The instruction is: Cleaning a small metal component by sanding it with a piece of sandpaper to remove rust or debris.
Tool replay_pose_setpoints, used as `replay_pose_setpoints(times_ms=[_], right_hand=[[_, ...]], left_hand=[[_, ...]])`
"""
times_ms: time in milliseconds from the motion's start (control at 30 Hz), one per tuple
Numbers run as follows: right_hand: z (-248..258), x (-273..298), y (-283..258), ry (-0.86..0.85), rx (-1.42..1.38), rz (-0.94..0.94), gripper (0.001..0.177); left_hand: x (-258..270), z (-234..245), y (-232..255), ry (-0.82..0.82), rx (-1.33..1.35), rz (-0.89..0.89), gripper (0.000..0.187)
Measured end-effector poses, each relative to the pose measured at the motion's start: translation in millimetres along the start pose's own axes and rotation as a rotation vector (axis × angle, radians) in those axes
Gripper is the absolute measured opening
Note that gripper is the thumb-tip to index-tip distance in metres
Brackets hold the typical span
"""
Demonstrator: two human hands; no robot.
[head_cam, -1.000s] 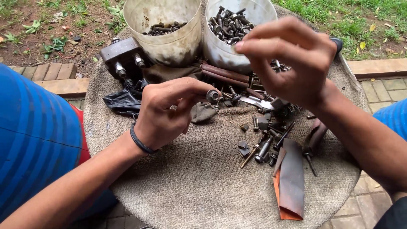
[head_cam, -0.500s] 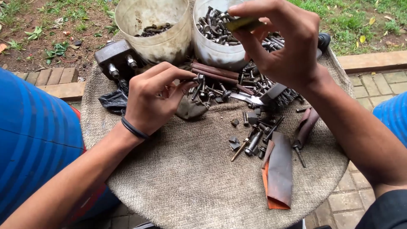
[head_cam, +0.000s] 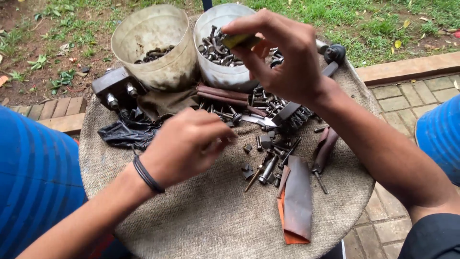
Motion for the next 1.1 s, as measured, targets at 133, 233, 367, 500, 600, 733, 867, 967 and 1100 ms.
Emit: replay_pose_setpoints(times_ms=[133,233,367,500,600,733,867,967,1100], right_hand=[[-1.8,0.3,-0.3,-0.01,-0.028,0.0,0.026],[-1.4,-0.1,-2.2,-0.012,-0.009,-0.023,0.023],[-3.1,-0.9,-4.3,-0.02,-0.019,-0.012,0.023],[-6.0,-2.1,-7.0,-0.021,0.002,-0.01,0.019],[-6.8,-1.0,-7.6,-0.032,0.009,-0.008,0.02],[-8.5,-0.2,-7.0,-0.038,0.021,-0.005,0.018],[-10.2,0.4,-8.4,-0.05,0.011,-0.013,0.021],[-10.5,0.6,-10.6,-0.053,0.01,-0.022,0.022],[-9.9,-0.3,-11.6,-0.056,0.009,-0.026,0.022]], left_hand=[[-10.5,-15.6,29.7,-0.12,0.001,-0.195,0.037],[-9.7,-26.8,34.7,-0.128,0.087,-0.152,0.012],[-1.0,-42.1,29.9,-0.221,0.112,0.001,0.052],[2.5,-42.6,32.7,-0.201,0.086,0.044,0.039],[-0.3,-32.1,38.5,-0.149,0.097,-0.029,0.047],[1.8,-33.3,42.4,-0.097,0.055,-0.187,0.012],[4.8,-36.6,45.0,-0.09,0.004,-0.297,0.016],[7.1,-43.9,46.2,-0.093,-0.009,-0.307,0.018],[5.7,-30.0,58.8,0.045,-0.075,-0.395,0.01]])
Point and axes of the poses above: each hand's wrist, its own x-axis away from the middle knuckle, its own z-axis out of the back of the hand, y = z × x, the point moved 5 cm from there along -x, towards the middle knuckle, and after that the axes turned 3 degrees about -x, right-handed, at the moved point
